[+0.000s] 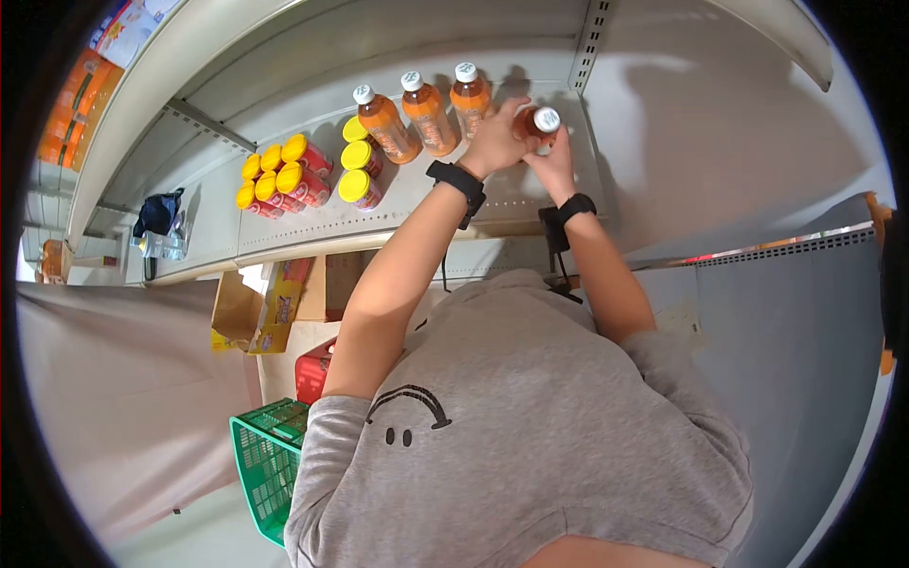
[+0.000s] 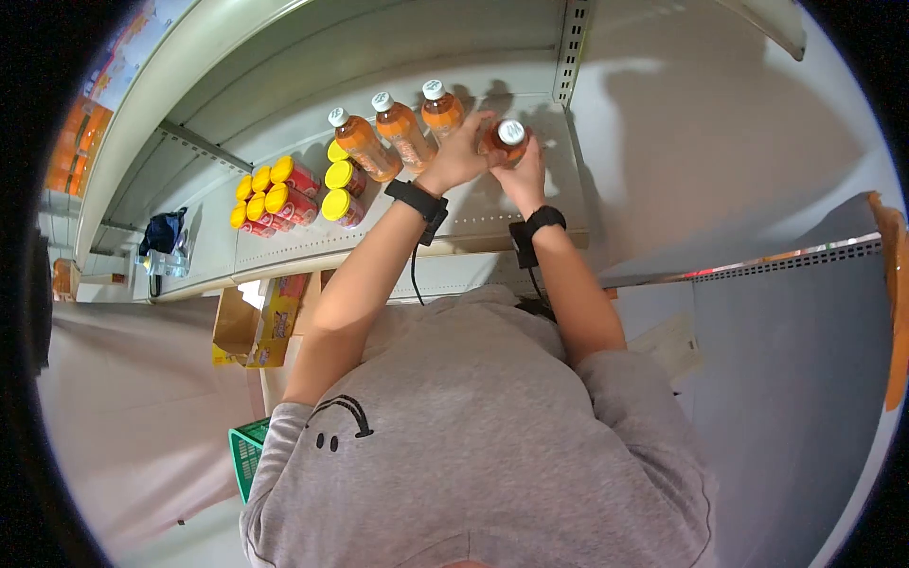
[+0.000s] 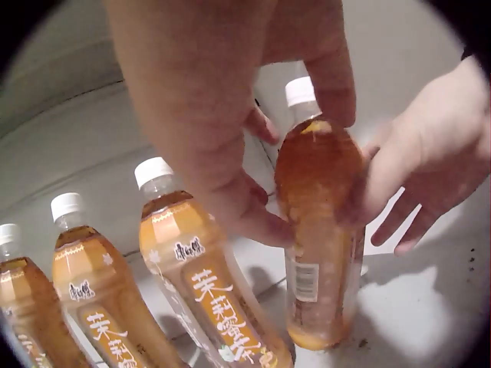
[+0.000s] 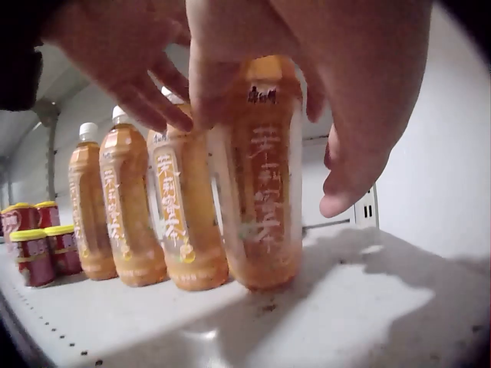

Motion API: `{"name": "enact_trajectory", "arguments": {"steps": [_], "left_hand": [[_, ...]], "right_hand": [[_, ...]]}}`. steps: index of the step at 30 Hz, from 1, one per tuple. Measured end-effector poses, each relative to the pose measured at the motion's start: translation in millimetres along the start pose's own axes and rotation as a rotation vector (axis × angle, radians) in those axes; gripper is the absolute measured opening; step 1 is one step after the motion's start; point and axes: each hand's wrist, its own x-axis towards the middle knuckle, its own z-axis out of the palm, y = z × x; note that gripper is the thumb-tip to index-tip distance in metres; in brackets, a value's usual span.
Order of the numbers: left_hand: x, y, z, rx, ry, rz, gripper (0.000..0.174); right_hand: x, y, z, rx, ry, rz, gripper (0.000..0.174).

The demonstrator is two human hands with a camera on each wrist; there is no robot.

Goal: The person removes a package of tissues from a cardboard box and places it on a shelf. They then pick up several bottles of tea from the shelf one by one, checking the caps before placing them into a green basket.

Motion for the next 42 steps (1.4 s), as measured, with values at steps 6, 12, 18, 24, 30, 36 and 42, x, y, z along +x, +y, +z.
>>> {"name": "enact_trajectory", "arguments": {"steps": [6, 12, 18, 24, 30, 36, 42], "left_hand": [[-18, -4, 27, -0.018, -0.057, 0.028, 0.073], [-43, 6, 35, -0.119, 0.016, -0.004, 0.060], [-67, 23, 4, -0.212, 0.146, -0.015, 0.048], [-113, 57, -40, -0.245, 0.233, -0.080, 0.043], [-160, 80, -65, -0.164, 0.438, -0.018, 0.044], [-242, 77, -89, -0.120, 0.532, -0.121, 0.047], [-355, 74, -104, -0.080, 0.719, -0.345, 0.045]], "right_hand": [[-22, 17, 4, 0.253, -0.014, 0.029, 0.065], [-47, -11, 7, 0.409, 0.045, 0.015, 0.038], [-60, -36, 20, -0.092, 0.147, -0.022, 0.053], [-82, -105, 22, -0.088, -0.007, -0.153, 0.054], [-112, -155, 39, 0.314, -0.113, -0.154, 0.044], [-176, -184, 76, 0.135, -0.225, -0.227, 0.031], [-263, -204, 129, 0.911, -0.662, 0.395, 0.021]]}}
